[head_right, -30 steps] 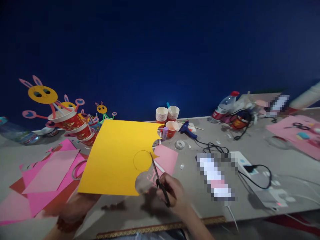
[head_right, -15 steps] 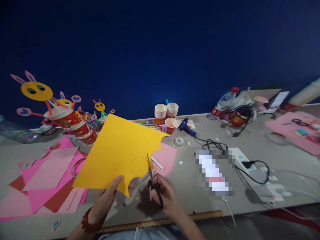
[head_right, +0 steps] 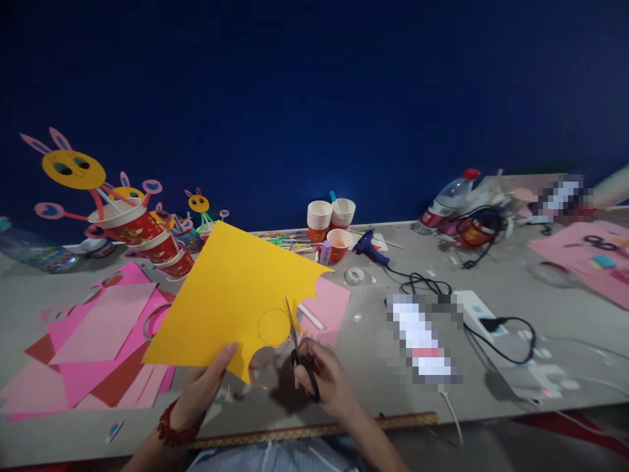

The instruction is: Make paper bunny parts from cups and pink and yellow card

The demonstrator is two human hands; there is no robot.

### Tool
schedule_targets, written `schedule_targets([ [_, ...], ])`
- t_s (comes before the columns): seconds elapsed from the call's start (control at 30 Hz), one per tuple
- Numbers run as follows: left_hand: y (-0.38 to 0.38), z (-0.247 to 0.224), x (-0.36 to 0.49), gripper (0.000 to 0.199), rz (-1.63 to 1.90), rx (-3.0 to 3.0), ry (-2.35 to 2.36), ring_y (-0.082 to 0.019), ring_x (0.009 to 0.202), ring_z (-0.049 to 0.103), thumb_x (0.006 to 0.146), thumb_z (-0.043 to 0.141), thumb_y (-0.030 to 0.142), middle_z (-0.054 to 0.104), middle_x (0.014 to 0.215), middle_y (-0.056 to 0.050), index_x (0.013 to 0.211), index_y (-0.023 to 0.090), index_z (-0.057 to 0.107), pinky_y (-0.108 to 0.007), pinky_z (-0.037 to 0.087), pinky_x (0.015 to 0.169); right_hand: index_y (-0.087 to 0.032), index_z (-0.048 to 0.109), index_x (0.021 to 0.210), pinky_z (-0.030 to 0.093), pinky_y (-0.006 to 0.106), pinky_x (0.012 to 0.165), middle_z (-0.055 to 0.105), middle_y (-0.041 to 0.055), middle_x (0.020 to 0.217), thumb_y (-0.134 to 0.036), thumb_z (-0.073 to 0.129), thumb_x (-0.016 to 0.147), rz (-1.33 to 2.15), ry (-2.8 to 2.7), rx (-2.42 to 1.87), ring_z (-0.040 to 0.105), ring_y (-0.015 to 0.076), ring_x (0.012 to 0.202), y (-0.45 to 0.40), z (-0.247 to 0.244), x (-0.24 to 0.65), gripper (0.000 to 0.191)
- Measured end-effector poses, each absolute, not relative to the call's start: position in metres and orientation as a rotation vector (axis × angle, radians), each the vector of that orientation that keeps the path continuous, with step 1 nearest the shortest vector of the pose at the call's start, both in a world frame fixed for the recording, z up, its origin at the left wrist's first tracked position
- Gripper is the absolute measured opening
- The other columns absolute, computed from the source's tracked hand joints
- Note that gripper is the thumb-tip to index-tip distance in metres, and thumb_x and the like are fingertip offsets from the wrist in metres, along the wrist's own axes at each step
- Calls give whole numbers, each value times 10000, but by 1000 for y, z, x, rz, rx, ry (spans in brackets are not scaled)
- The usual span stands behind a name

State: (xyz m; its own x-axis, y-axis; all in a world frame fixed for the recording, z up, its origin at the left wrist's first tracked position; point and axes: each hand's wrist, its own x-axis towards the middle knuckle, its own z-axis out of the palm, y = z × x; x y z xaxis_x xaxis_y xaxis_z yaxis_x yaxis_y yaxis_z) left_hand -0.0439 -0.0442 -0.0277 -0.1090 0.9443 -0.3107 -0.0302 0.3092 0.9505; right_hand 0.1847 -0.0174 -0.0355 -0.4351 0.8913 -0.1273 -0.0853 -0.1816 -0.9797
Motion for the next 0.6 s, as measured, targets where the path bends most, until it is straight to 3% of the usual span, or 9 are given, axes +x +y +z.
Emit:
schedule_targets([
  [0.17,-42,-25,-42,481,1102,896,1442,-312,980,728,763,668,646,798,912,-102,791,185,800,-369,595,872,-218,459,722,294,232,436,525,-31,585,-781,611,738,1685,-1395,-1021,407,97,459,-15,-34,185,584],
  [0.3,-41,-21,-41,492,1058,869,1374,-275,767,746,793,643,637,794,804,-99,769,172,803,-327,610,706,-222,448,703,297,238,443,520,-30,573,-783,583,761,1650,-1432,-1039,416,105,465,-16,-36,183,580],
  [0.6,-41,-20,-44,481,1073,963,1333,-248,726,727,855,591,588,780,742,-96,701,176,786,-302,580,736,-226,411,673,285,246,459,504,-30,565,-788,554,783,1626,-1463,-1024,406,107,482,-18,-38,182,590],
])
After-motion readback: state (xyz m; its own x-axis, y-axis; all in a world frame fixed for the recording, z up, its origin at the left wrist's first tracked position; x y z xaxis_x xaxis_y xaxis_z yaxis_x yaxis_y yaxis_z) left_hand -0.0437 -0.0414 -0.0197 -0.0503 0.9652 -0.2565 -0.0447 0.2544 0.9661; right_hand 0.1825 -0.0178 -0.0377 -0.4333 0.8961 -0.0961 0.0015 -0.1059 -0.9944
